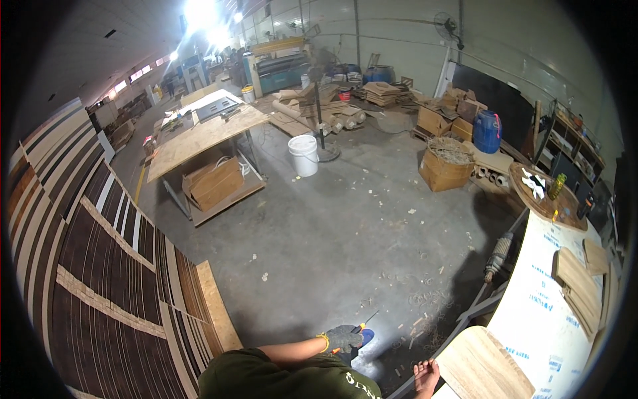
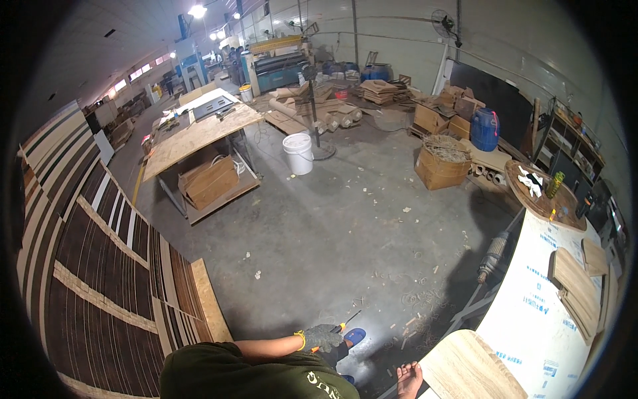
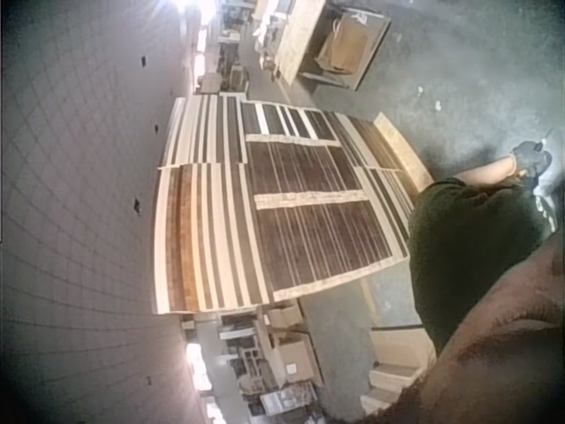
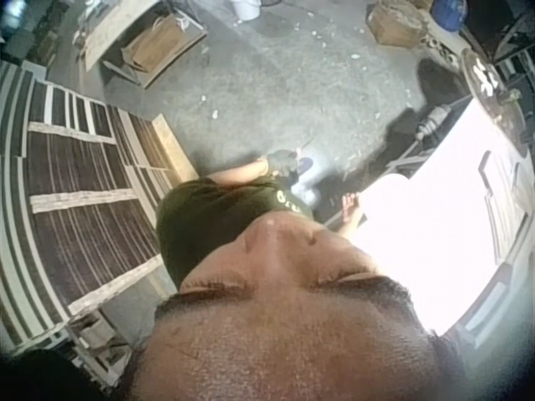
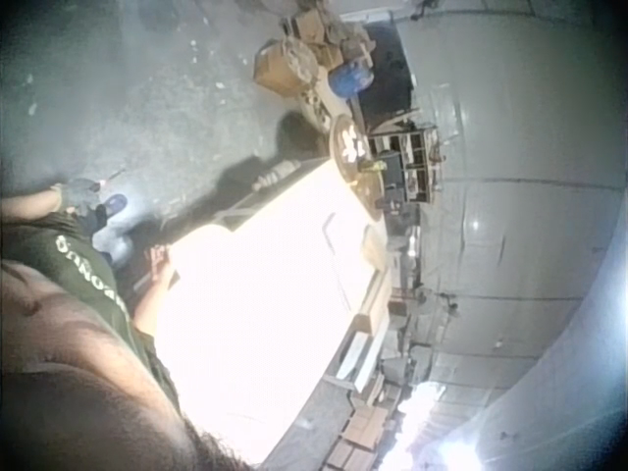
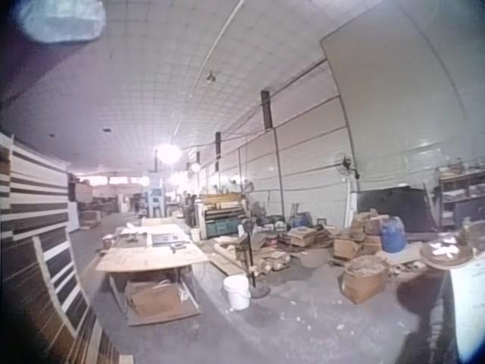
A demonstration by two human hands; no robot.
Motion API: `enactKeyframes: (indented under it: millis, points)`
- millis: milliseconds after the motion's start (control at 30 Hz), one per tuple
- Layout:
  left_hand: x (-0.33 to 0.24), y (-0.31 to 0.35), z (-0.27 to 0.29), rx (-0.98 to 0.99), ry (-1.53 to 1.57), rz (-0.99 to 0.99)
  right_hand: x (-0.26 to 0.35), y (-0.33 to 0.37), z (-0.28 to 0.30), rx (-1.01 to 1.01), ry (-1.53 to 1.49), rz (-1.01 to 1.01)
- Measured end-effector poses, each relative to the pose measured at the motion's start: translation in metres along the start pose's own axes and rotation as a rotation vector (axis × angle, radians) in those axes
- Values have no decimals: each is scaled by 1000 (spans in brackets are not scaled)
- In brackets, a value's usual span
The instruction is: Trimming the edges of curved wooden boards using a utility knife on a factory work table.
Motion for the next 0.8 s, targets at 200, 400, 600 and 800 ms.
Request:
enactKeyframes:
  millis: [200, 400, 600, 800]
  points:
    - [-4, 0, 0, 6, 17, -19, 3, 6, -12, 3, 11, 1]
    - [-8, 0, -4, 2, 73, -7, 0, -1, -19, 139, -100, -37]
    - [-1, 0, -10, -15, 124, 11, 2, -1, 0, -21, -37, -23]
    - [33, -6, -12, 27, 21, 136, -10, 22, 18, -77, -15, 53]
Point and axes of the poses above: each hand's wrist, its own y-axis away from the middle knuckle, its own z-axis out of the back of the hand, x = y × z, the point moved 6 cm from there along -y, towards the middle knuckle, and after that the axes turned 3 degrees about -x, right-handed, at the moved point
